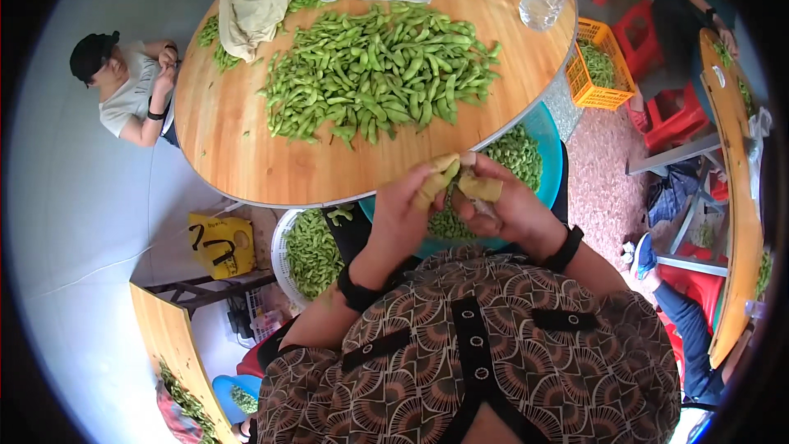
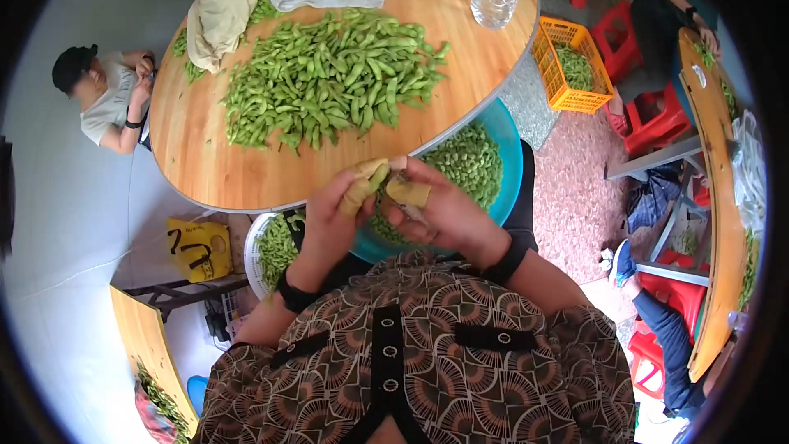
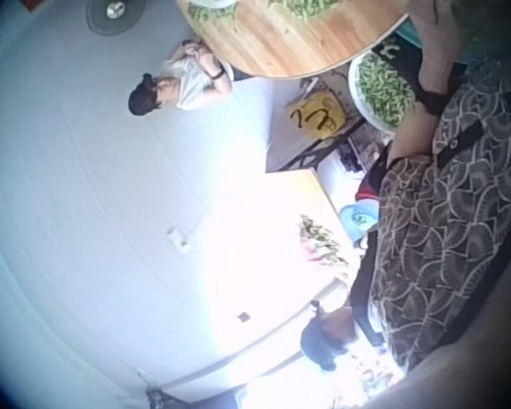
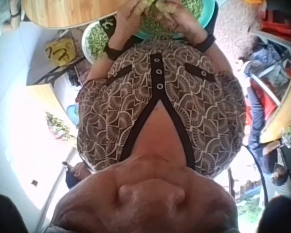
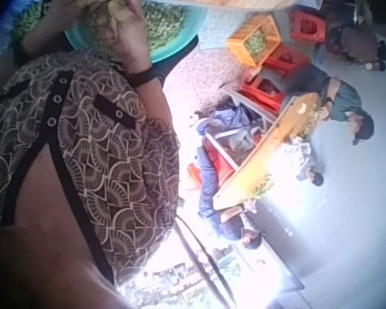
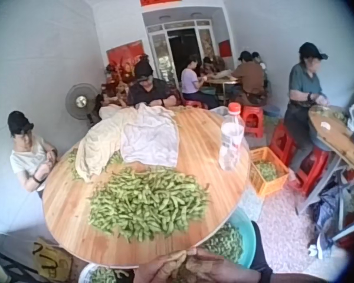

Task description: The person shells edamame by hand, picking up pods from a table, splitting them open, and dropping the beans into a bowl. They occasionally move the pile of pods aside and discard the empty shells into a separate basket.

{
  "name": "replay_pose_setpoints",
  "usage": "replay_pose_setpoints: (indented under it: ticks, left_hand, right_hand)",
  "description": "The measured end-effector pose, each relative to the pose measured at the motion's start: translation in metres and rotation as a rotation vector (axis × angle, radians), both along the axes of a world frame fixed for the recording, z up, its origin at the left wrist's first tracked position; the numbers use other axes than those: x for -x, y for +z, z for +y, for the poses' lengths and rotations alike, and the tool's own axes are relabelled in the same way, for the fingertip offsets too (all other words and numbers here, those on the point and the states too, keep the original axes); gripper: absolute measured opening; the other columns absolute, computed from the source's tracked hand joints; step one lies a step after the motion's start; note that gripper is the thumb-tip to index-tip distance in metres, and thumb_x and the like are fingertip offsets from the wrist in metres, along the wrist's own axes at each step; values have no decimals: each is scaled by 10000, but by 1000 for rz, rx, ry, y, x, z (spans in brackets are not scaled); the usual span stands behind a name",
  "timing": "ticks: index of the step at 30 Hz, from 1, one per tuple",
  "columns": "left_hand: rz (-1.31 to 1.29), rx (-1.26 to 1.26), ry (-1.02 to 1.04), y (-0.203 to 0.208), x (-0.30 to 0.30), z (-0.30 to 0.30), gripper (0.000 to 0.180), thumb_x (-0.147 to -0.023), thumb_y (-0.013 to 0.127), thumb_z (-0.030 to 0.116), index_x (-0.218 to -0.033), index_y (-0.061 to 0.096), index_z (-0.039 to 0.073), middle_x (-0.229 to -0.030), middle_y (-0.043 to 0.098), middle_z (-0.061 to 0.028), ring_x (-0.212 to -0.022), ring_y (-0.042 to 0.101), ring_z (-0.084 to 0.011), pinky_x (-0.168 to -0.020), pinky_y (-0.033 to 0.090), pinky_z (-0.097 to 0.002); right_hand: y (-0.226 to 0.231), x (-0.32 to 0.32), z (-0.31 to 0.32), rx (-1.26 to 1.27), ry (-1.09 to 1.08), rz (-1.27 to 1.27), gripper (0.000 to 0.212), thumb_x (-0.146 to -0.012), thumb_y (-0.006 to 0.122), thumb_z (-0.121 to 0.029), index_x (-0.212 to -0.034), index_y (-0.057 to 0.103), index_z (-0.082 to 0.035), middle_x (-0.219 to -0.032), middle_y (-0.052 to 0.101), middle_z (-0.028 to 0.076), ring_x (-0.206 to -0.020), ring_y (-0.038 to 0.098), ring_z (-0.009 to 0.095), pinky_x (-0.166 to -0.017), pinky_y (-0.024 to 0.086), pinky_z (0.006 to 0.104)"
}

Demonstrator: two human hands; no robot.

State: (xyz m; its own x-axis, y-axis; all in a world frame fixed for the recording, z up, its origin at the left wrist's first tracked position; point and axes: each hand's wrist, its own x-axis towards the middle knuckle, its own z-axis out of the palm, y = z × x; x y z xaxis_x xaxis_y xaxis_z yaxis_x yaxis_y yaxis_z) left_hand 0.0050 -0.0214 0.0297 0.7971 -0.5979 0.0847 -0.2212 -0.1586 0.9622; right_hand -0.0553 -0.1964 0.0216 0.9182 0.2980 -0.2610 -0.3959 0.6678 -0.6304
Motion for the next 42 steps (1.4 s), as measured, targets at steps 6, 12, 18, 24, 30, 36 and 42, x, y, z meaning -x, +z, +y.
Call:
replay_pose_setpoints:
  ticks: [6,12,18,24,30,36,42]
  left_hand:
    - [536,99,-31,-19,-3,0,244,-955,569,146,-1167,615,34,-770,592,-28,-606,559,-130,-528,436,-245]
    - [-665,-267,46,-18,8,-3,225,-853,667,68,-1067,619,20,-846,623,-164,-728,638,-316,-624,510,-369]
    - [-72,-210,80,-18,0,-3,138,-919,566,86,-1029,602,10,-818,614,-188,-725,620,-366,-641,505,-390]
    - [-540,-247,8,-39,4,-2,176,-890,528,50,-1057,565,9,-861,601,-214,-764,588,-427,-670,493,-439]
    - [-487,-311,-112,-14,15,-6,156,-827,548,24,-975,504,8,-837,555,-220,-788,564,-440,-671,461,-485]
    - [-410,-281,-131,-15,17,-3,114,-838,537,19,-936,481,2,-820,545,-222,-773,559,-443,-659,450,-496]
    - [-558,-731,-199,6,10,49,115,-845,586,119,-929,638,59,-849,601,-147,-755,614,-351,-663,495,-434]
  right_hand:
    - [-28,1,-11,-179,75,32,298,-969,516,-239,-1217,489,-77,-720,575,42,-403,395,95,-354,275,208]
    - [-19,4,-9,87,24,90,262,-962,501,-212,-1190,500,-84,-722,586,49,-404,420,115,-353,295,236]
    - [-9,8,-6,409,5,71,229,-950,521,-197,-1158,513,-101,-752,600,53,-483,468,115,-417,335,244]
    - [-25,7,2,1232,-297,-560,376,-814,672,-107,-1130,498,-2,-912,582,169,-692,580,312,-633,475,404]
    - [-20,5,6,1419,-298,-692,317,-728,628,-15,-1021,509,7,-924,543,204,-777,579,416,-665,484,458]
    - [-30,0,8,1427,-292,-713,267,-710,568,27,-970,505,7,-880,545,227,-760,573,446,-645,481,491]
    - [-44,2,-7,1534,-140,-724,227,-725,568,-21,-950,539,-26,-836,571,211,-770,587,427,-655,486,501]
